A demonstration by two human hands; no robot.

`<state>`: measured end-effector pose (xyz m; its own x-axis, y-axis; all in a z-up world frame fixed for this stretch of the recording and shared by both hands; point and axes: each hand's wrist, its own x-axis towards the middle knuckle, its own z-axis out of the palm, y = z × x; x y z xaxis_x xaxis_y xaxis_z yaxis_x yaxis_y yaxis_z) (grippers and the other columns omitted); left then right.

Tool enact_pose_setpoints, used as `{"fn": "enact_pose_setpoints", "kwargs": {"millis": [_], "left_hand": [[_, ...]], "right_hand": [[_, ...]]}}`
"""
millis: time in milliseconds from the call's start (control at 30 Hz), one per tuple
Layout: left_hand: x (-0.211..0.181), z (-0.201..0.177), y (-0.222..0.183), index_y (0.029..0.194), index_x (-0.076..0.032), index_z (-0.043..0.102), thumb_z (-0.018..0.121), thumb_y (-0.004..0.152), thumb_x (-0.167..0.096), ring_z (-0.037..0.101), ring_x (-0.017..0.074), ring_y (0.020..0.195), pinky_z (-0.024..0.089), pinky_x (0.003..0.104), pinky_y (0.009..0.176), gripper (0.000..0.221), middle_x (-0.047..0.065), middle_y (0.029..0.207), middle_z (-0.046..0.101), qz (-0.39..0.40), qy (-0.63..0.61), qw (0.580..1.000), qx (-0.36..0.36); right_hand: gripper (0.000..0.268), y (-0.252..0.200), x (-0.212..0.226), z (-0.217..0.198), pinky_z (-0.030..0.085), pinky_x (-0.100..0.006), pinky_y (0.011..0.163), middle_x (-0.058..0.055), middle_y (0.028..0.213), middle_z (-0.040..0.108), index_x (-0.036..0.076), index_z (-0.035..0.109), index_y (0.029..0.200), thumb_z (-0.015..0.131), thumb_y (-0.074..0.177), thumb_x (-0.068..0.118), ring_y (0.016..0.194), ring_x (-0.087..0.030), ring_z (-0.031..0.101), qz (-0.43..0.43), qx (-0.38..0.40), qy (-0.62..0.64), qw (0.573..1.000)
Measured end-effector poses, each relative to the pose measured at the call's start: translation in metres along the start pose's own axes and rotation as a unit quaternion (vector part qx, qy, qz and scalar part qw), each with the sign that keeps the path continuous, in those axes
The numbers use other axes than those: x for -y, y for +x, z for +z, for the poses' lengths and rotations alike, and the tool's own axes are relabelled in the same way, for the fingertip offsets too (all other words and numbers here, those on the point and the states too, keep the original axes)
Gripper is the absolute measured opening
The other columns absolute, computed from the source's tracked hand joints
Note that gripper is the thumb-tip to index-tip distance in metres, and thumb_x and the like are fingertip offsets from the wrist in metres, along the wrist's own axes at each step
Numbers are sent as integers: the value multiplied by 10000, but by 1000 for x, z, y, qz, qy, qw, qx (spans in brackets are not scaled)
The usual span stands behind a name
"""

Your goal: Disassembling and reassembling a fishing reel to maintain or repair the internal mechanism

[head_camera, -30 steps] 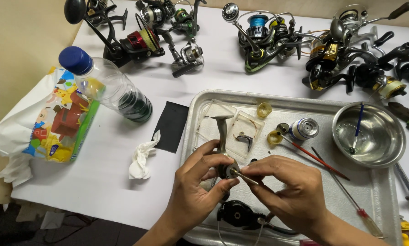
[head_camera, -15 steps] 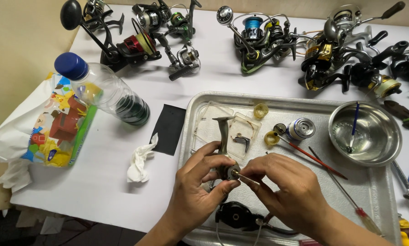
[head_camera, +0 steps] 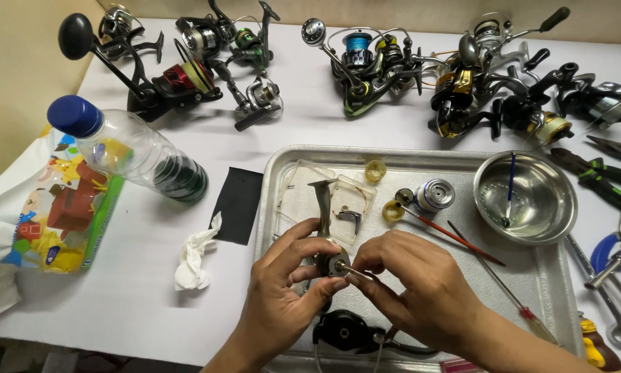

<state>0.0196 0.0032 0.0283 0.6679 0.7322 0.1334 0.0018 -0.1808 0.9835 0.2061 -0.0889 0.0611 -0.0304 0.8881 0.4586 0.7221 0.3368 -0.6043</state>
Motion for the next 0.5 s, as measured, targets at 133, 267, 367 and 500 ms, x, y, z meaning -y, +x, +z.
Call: {"fn": "enact_pose_setpoints", "kwargs": {"millis": [133, 267, 367, 500], "left_hand": [[-7, 1, 4, 1145, -178, 711, 767, 874, -248, 557, 300, 1412, 702, 448, 941, 285, 213, 1349, 628, -10, 0, 1000, 12], [-7, 4, 7, 1132, -195, 720, 786, 847, -203, 599, 272, 1372, 697, 448, 946, 293, 211, 1377, 604, -17, -25, 999, 23], [-6, 7, 7, 1128, -201, 722, 791, 843, -215, 578, 269, 1398, 697, 444, 940, 293, 223, 1391, 597, -21, -33, 999, 31], [-9, 7, 8, 1132, -188, 711, 759, 872, -334, 461, 324, 1502, 696, 504, 927, 302, 221, 1357, 637, -38, -49, 997, 45]], "right_hand": [[112, 4, 4, -6, 530, -327, 727, -28, 851, 684, 75, 614, 920, 708, 926, 136, 739, -207, 658, -6, -5, 6, 1000], [73, 4, 6, -9, 556, -280, 675, -19, 817, 719, 84, 689, 923, 729, 899, 140, 693, -171, 680, 13, -37, 24, 999], [78, 2, 5, -10, 563, -276, 681, -10, 815, 737, 87, 693, 881, 725, 897, 156, 699, -168, 701, 18, -40, 31, 999], [73, 1, 3, -13, 557, -248, 639, -11, 789, 738, 104, 710, 868, 762, 871, 154, 662, -129, 693, 64, -22, 70, 995]]}}
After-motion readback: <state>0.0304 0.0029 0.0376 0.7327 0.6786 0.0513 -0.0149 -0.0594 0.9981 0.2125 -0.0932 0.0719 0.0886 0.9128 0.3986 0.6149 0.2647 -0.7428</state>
